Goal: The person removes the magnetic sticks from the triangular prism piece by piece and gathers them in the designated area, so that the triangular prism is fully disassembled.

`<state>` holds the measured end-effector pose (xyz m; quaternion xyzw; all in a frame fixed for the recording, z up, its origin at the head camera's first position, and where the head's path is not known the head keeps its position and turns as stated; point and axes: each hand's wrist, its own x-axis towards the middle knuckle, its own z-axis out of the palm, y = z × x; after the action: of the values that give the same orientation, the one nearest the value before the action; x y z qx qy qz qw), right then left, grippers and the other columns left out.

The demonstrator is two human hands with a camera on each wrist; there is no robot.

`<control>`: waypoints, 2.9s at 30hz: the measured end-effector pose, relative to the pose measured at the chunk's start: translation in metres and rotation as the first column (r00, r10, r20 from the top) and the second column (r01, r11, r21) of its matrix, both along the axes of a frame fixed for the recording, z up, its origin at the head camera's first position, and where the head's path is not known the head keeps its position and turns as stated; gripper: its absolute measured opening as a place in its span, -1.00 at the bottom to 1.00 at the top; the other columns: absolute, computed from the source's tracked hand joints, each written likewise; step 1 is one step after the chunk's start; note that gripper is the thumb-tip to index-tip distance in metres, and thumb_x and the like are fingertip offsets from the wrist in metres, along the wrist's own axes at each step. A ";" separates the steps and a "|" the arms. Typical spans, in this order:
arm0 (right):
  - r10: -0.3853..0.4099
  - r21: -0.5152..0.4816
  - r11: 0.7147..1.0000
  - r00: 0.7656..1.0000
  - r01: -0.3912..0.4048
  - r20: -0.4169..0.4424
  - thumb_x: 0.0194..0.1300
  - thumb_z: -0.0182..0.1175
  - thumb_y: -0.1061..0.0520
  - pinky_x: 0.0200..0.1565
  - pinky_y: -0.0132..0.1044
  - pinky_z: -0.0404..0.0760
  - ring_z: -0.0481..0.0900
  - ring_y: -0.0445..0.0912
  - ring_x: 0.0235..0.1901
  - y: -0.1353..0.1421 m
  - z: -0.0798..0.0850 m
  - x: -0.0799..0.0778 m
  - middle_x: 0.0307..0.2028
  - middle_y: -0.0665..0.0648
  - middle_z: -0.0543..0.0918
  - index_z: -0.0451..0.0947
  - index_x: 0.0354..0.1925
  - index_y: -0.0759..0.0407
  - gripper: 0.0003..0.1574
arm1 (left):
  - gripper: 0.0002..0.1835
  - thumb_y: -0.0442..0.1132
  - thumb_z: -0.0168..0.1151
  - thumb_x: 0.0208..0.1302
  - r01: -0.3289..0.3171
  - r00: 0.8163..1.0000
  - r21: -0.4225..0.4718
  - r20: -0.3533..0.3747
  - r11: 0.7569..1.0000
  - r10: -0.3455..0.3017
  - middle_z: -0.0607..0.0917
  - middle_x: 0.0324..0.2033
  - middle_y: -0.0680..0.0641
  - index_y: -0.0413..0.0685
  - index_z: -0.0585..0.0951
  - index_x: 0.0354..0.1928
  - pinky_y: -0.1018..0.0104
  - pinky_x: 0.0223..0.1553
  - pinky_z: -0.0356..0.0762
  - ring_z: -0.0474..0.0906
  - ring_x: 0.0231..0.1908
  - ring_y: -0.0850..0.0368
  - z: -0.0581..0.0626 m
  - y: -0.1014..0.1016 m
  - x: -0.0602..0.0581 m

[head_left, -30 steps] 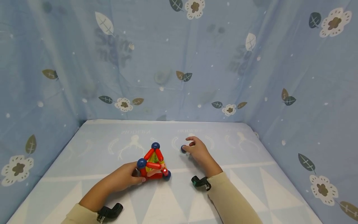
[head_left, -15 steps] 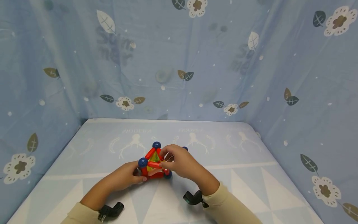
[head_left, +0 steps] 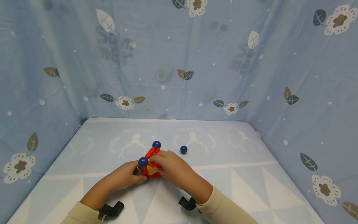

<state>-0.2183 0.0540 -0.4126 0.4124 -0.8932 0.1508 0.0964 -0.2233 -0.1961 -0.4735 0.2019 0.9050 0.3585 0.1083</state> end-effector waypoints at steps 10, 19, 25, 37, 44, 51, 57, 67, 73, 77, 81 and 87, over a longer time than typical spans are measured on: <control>0.007 -0.326 0.937 0.924 0.127 0.381 0.44 0.34 0.18 -0.18 -0.43 0.67 0.62 -0.28 -0.19 0.010 0.003 -0.007 -0.10 -0.13 0.71 0.73 0.03 -0.12 -0.74 | -0.59 0.03 0.52 0.27 0.009 1.000 -0.007 -0.006 1.000 -0.009 0.62 -0.33 0.15 0.18 0.64 0.10 0.30 -0.35 0.47 0.50 -0.33 0.12 0.000 0.001 -0.002; 0.062 -0.465 0.816 0.747 0.344 0.662 0.41 0.40 0.00 -0.24 -0.26 0.69 0.71 -0.16 -0.15 0.011 -0.008 -0.018 -0.18 -0.12 0.77 0.77 -0.12 -0.18 -0.91 | -0.59 0.00 0.53 0.26 -0.004 1.000 -0.009 0.018 1.000 0.004 0.63 -0.32 0.14 0.16 0.64 0.10 0.29 -0.34 0.47 0.50 -0.31 0.11 0.001 0.001 -0.001; 0.087 -0.473 0.814 0.734 0.337 0.673 0.41 0.40 0.09 -0.26 -0.21 0.70 0.74 -0.14 -0.20 0.011 -0.008 -0.019 -0.20 -0.10 0.80 0.79 -0.14 -0.10 -0.91 | -0.59 0.01 0.53 0.26 -0.007 1.000 -0.008 0.021 1.000 0.007 0.63 -0.33 0.13 0.17 0.65 0.10 0.27 -0.35 0.47 0.50 -0.32 0.11 0.003 0.002 -0.001; 0.036 -0.435 0.831 0.748 0.345 0.663 0.39 0.39 0.10 -0.23 -0.23 0.71 0.70 -0.18 -0.22 0.014 -0.008 -0.020 -0.23 -0.11 0.80 0.80 -0.19 -0.06 -0.93 | -0.62 0.02 0.52 0.28 -0.002 1.000 -0.015 0.019 1.000 0.002 0.60 -0.37 0.11 0.12 0.64 0.05 0.30 -0.37 0.47 0.50 -0.35 0.12 0.001 0.001 0.001; 0.063 -0.482 0.780 0.716 0.399 0.695 0.41 0.39 -0.01 0.01 -0.11 0.67 0.71 -0.08 -0.08 0.030 -0.006 -0.036 -0.13 -0.06 0.79 0.79 -0.09 -0.13 -0.87 | -0.55 0.02 0.55 0.23 -0.046 0.997 -0.033 0.053 0.998 0.048 0.62 -0.34 0.10 0.12 0.64 0.09 0.27 -0.31 0.49 0.50 -0.31 0.11 0.003 0.004 -0.001; 0.019 -0.497 0.713 0.695 0.494 0.719 0.38 0.41 0.03 -0.09 -0.13 0.54 0.64 0.00 -0.09 0.052 -0.007 -0.058 -0.11 0.01 0.80 0.78 -0.05 -0.04 -0.81 | -0.60 -0.02 0.56 0.23 -0.061 0.996 -0.045 0.061 0.997 0.063 0.59 -0.38 0.07 0.12 0.63 0.04 0.28 -0.34 0.47 0.49 -0.33 0.11 0.004 0.006 0.000; -0.021 -0.489 0.670 0.672 0.558 0.740 0.37 0.39 0.04 -0.17 -0.13 0.44 0.61 0.19 -0.09 0.069 -0.010 -0.071 -0.11 0.04 0.80 0.78 -0.04 -0.06 -0.80 | -0.57 0.00 0.55 0.23 -0.060 0.996 -0.037 0.065 0.997 0.063 0.58 -0.39 0.06 0.09 0.63 0.06 0.29 -0.37 0.47 0.49 -0.36 0.10 0.002 0.004 0.000; -0.077 -0.495 0.618 0.674 0.610 0.735 0.37 0.39 0.06 0.08 -0.09 0.48 0.65 -0.01 0.03 0.095 -0.027 -0.091 0.01 0.04 0.75 0.77 -0.02 -0.02 -0.78 | -0.60 0.03 0.54 0.24 -0.037 0.998 -0.017 0.058 0.999 0.038 0.60 -0.37 0.07 0.09 0.63 0.02 0.28 -0.34 0.48 0.50 -0.34 0.11 0.002 0.004 0.000; -0.150 -0.468 0.597 0.664 0.652 0.732 0.39 0.38 0.06 0.06 -0.12 0.50 0.66 -0.02 0.01 0.116 -0.041 -0.104 0.04 0.05 0.74 0.75 0.03 -0.02 -0.74 | -0.59 0.01 0.55 0.23 -0.047 0.997 -0.018 0.063 0.999 0.048 0.60 -0.37 0.07 0.09 0.63 0.03 0.27 -0.34 0.48 0.50 -0.34 0.10 0.002 0.003 -0.001; -0.200 -0.447 0.583 0.652 0.679 0.731 0.40 0.36 0.06 0.04 -0.17 0.53 0.66 -0.02 0.02 0.130 -0.049 -0.114 0.06 0.07 0.74 0.74 0.06 0.01 -0.71 | -0.60 0.02 0.55 0.23 -0.047 0.997 -0.023 0.066 0.999 0.049 0.60 -0.37 0.07 0.10 0.63 0.02 0.26 -0.35 0.49 0.50 -0.34 0.10 0.003 0.003 -0.001; -0.216 -0.428 0.553 0.619 0.715 0.755 0.42 0.34 0.11 0.03 -0.26 0.59 0.67 -0.03 0.03 0.147 -0.056 -0.122 0.07 0.11 0.75 0.73 0.09 0.05 -0.70 | -0.60 0.01 0.55 0.23 -0.052 0.996 -0.020 0.076 0.998 0.053 0.61 -0.37 0.06 0.09 0.63 0.02 0.27 -0.35 0.50 0.51 -0.34 0.10 0.003 0.004 0.000; -0.198 -0.412 0.522 0.577 0.747 0.793 0.43 0.35 0.14 -0.04 -0.36 0.64 0.65 -0.06 0.02 0.168 -0.066 -0.128 0.17 0.20 0.68 0.71 0.13 0.15 -0.66 | -0.59 -0.03 0.56 0.23 -0.070 0.994 -0.028 0.079 0.997 0.072 0.61 -0.38 0.06 0.07 0.63 0.04 0.28 -0.33 0.51 0.51 -0.34 0.11 0.004 0.006 0.001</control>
<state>-0.3465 0.2217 -0.4784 -0.0259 -0.8102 0.5847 -0.0327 -0.2223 -0.1905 -0.4696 0.1535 0.9111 0.3583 0.1340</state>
